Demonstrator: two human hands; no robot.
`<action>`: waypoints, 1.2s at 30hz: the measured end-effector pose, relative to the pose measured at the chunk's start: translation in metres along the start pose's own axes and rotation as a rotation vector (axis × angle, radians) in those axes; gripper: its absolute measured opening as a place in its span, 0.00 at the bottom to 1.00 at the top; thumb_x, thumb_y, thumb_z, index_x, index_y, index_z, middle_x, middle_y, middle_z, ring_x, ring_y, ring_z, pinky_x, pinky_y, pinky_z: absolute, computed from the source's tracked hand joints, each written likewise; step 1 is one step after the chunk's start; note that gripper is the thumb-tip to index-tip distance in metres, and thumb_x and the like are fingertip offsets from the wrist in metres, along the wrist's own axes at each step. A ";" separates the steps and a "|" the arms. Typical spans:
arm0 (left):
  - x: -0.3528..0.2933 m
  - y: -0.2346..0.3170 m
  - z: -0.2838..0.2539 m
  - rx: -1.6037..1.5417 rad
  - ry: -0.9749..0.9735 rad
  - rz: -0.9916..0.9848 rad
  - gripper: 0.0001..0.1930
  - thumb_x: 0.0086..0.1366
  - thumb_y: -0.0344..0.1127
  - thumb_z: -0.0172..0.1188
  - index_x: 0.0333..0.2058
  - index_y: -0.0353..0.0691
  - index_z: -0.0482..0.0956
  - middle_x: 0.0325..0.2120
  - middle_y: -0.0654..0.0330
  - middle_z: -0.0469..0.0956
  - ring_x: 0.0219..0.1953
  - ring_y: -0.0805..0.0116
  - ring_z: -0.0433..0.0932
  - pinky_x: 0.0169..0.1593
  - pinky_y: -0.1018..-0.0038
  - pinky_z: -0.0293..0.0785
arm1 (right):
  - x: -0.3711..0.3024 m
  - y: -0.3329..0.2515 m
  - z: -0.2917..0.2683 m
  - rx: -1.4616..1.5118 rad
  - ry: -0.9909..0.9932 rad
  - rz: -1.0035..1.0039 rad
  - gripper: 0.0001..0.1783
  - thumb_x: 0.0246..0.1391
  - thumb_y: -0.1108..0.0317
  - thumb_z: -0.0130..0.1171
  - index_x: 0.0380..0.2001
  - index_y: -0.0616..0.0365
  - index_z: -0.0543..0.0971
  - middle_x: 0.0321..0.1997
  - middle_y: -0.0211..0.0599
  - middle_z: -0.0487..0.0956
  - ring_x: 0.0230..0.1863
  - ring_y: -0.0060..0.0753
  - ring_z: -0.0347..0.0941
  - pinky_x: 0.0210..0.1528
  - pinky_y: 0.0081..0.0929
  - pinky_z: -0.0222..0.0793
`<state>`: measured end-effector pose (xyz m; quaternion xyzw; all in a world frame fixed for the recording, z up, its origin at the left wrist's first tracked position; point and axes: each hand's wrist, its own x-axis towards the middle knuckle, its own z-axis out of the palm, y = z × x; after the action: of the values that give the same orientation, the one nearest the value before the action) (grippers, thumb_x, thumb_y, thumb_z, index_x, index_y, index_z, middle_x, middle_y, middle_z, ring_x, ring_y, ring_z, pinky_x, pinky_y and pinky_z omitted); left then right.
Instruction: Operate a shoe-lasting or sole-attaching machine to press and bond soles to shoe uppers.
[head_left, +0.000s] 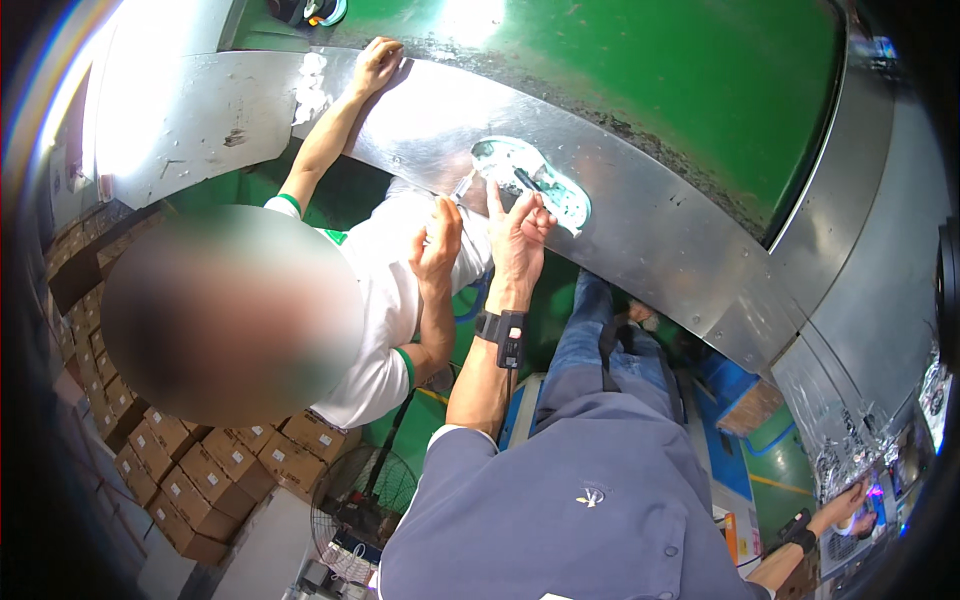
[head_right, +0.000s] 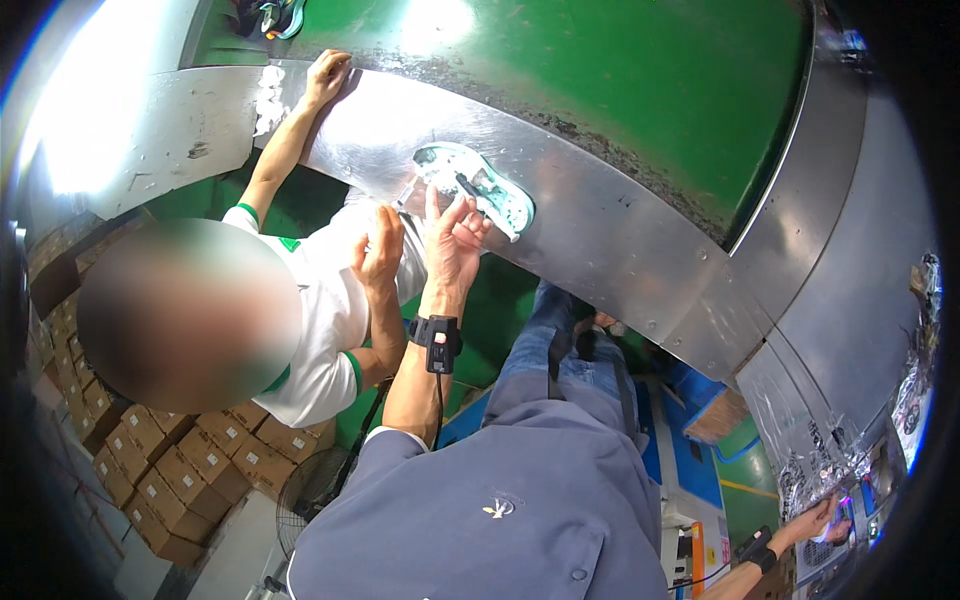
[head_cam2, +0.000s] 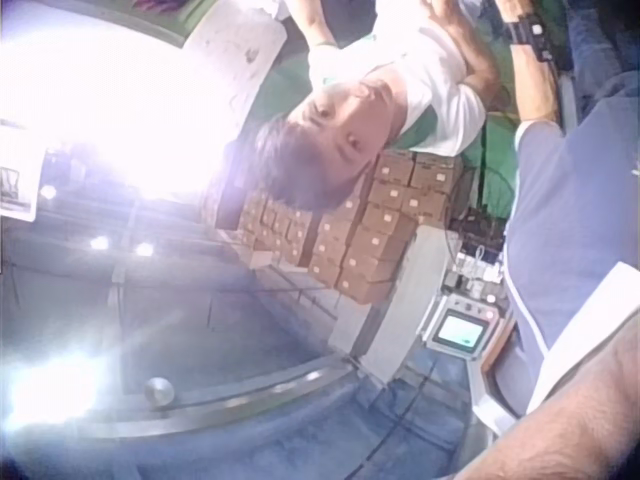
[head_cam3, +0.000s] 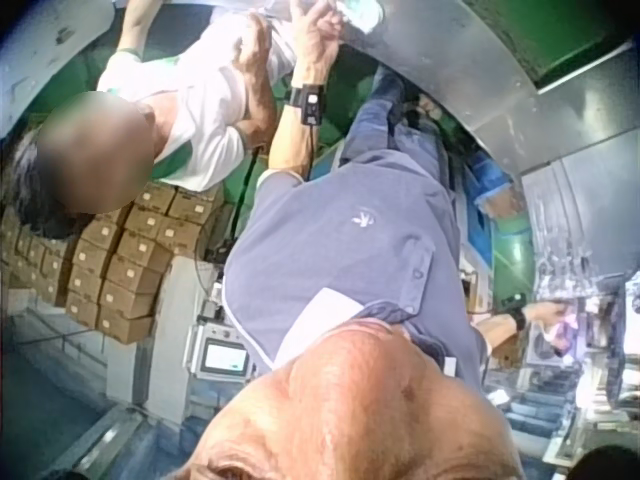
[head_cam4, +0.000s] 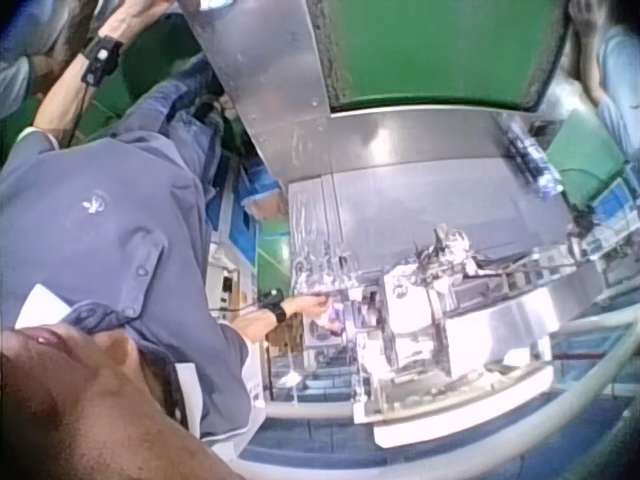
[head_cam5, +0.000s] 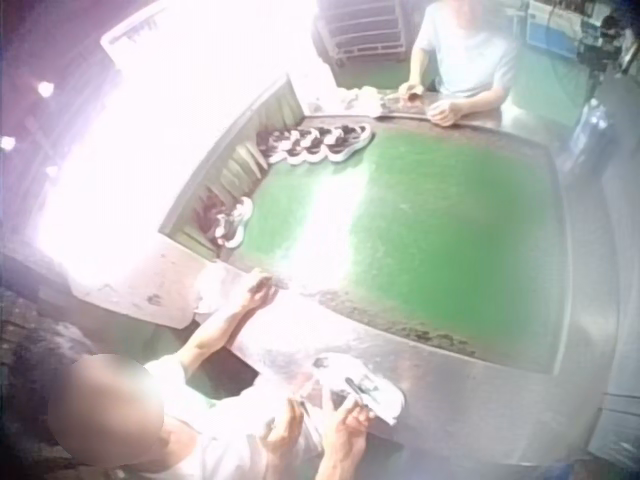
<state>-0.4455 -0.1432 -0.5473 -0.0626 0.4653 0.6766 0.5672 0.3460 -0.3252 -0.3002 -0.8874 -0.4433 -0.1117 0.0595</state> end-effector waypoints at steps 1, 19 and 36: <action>-0.001 0.000 0.002 -0.019 0.005 0.012 0.49 0.60 0.24 0.61 0.69 0.51 0.33 0.31 0.57 0.75 0.25 0.70 0.74 0.33 0.71 0.77 | 0.001 -0.001 0.000 -0.013 0.004 0.004 0.20 0.63 0.65 0.47 0.52 0.65 0.77 0.57 0.45 0.77 0.58 0.43 0.71 0.62 0.32 0.60; 0.023 0.027 -0.017 1.163 0.145 0.479 0.32 0.62 0.33 0.63 0.62 0.31 0.62 0.29 0.59 0.78 0.20 0.77 0.73 0.22 0.82 0.71 | -0.004 -0.031 0.001 0.063 -0.006 0.134 0.21 0.63 0.63 0.48 0.53 0.64 0.76 0.58 0.46 0.75 0.59 0.43 0.69 0.64 0.33 0.58; 0.020 0.027 0.001 0.513 0.096 -0.109 0.51 0.62 0.32 0.64 0.69 0.43 0.31 0.26 0.53 0.79 0.17 0.74 0.74 0.20 0.78 0.75 | -0.003 0.030 0.009 0.056 0.021 0.044 0.19 0.65 0.64 0.48 0.53 0.61 0.76 0.57 0.42 0.76 0.58 0.40 0.70 0.61 0.30 0.61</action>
<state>-0.4739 -0.1262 -0.5441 0.0261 0.6441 0.5010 0.5774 0.3699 -0.3435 -0.3094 -0.8936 -0.4260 -0.1073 0.0917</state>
